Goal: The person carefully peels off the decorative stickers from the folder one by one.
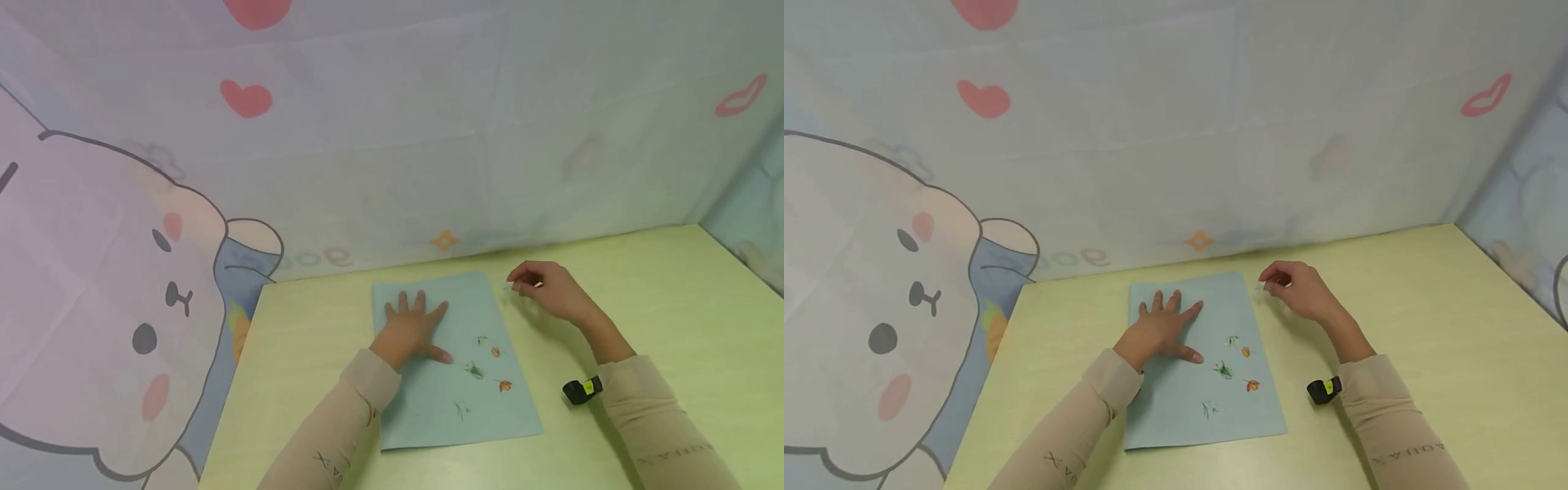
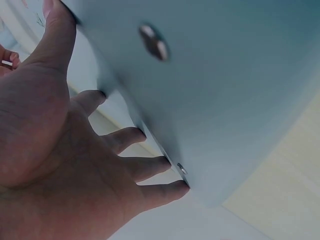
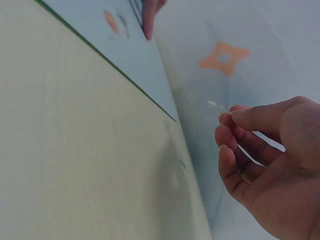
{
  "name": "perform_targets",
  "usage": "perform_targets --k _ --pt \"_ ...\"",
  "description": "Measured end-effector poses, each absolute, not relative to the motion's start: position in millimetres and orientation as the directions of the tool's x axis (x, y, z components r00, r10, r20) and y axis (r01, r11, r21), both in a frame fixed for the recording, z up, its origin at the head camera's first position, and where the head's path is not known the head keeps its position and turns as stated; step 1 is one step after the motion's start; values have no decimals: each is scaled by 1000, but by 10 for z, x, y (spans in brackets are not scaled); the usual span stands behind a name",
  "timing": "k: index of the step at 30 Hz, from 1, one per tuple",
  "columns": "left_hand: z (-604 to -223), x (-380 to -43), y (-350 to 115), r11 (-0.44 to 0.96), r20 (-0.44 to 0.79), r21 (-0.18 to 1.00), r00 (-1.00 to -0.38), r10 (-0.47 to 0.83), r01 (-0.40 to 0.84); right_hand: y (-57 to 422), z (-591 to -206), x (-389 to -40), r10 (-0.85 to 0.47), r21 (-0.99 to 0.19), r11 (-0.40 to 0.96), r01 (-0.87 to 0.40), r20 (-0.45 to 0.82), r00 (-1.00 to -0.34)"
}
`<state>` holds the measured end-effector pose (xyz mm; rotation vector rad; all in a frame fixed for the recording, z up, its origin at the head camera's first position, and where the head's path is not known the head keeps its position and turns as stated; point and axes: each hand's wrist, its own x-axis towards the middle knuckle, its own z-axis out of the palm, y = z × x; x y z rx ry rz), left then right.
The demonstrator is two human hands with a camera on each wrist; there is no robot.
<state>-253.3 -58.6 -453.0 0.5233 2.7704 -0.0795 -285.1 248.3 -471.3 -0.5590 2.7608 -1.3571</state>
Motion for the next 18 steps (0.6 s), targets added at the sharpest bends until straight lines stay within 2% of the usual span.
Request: perform_targets --k 9,18 --pt "-4519 -2531 -594 932 -320 16 -881 347 362 2761 -4707 -2846 -176 -807 544 -230 158 -972" --pt "-4523 -2537 -585 935 -322 15 -883 340 354 2780 -4823 -2884 -105 -830 538 -148 109 -989"
